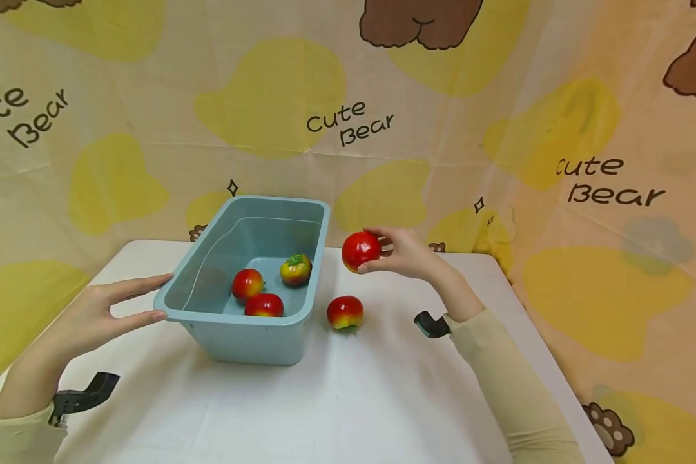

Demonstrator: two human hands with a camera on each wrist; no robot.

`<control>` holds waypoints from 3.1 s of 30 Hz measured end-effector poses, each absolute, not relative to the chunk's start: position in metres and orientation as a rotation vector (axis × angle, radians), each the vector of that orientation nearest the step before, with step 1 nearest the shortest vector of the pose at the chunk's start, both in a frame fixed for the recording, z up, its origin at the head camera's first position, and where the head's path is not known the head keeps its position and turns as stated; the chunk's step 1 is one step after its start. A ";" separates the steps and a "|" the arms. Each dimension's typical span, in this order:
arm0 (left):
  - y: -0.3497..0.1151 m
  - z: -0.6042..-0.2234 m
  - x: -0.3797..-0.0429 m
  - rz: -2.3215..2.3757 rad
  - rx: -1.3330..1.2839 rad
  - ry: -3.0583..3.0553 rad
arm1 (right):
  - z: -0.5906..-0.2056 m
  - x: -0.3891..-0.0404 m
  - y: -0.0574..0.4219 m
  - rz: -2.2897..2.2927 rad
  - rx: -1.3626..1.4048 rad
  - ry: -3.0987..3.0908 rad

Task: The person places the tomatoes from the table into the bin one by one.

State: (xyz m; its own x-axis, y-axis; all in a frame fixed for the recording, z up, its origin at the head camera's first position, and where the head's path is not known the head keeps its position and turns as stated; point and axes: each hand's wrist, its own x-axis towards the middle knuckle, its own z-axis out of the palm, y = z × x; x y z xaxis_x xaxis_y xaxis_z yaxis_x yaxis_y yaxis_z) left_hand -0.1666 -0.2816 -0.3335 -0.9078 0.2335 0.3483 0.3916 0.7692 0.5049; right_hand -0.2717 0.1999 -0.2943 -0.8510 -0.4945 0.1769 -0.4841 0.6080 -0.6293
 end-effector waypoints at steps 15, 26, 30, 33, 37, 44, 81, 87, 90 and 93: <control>-0.282 -0.332 -0.166 -0.844 -0.494 -2.695 | -0.279 -0.279 0.186 -1.015 -0.940 2.804; -0.281 -0.331 -0.166 -0.825 -0.553 -2.696 | -0.261 -0.283 0.169 -0.977 -1.008 2.778; -0.281 -0.331 -0.166 -0.817 -0.553 -2.693 | -0.257 -0.284 0.164 -0.974 -1.021 2.770; -0.281 -0.331 -0.166 -0.835 -0.524 -2.692 | -0.254 -0.285 0.161 -0.966 -1.029 2.771; -0.281 -0.333 -0.167 -0.844 -0.496 -2.691 | -0.251 -0.286 0.156 -0.942 -1.060 2.774; -0.282 -0.333 -0.167 -0.827 -0.519 -2.686 | -0.246 -0.285 0.145 -0.914 -1.103 2.765; -0.284 -0.335 -0.169 -0.826 -0.588 -2.656 | -0.227 -0.286 0.087 -0.816 -1.264 2.720; -0.283 -0.334 -0.169 -0.832 -0.589 -2.659 | -0.227 -0.291 0.083 -0.789 -1.271 2.722; -0.283 -0.334 -0.169 -0.825 -0.592 -2.658 | -0.229 -0.294 0.082 -0.796 -1.258 2.714; -0.283 -0.333 -0.169 -0.811 -0.587 -2.665 | -0.232 -0.297 0.081 -0.829 -1.250 2.698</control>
State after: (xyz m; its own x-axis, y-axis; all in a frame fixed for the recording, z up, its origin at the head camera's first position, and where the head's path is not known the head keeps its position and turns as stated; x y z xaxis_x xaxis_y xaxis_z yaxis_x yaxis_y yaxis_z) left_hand -0.1694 -0.2831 -0.3332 -0.8736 0.2949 0.3871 0.4605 0.7579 0.4621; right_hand -0.2975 0.0814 -0.2317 -0.6706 -0.7222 0.1696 -0.6929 0.5281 -0.4909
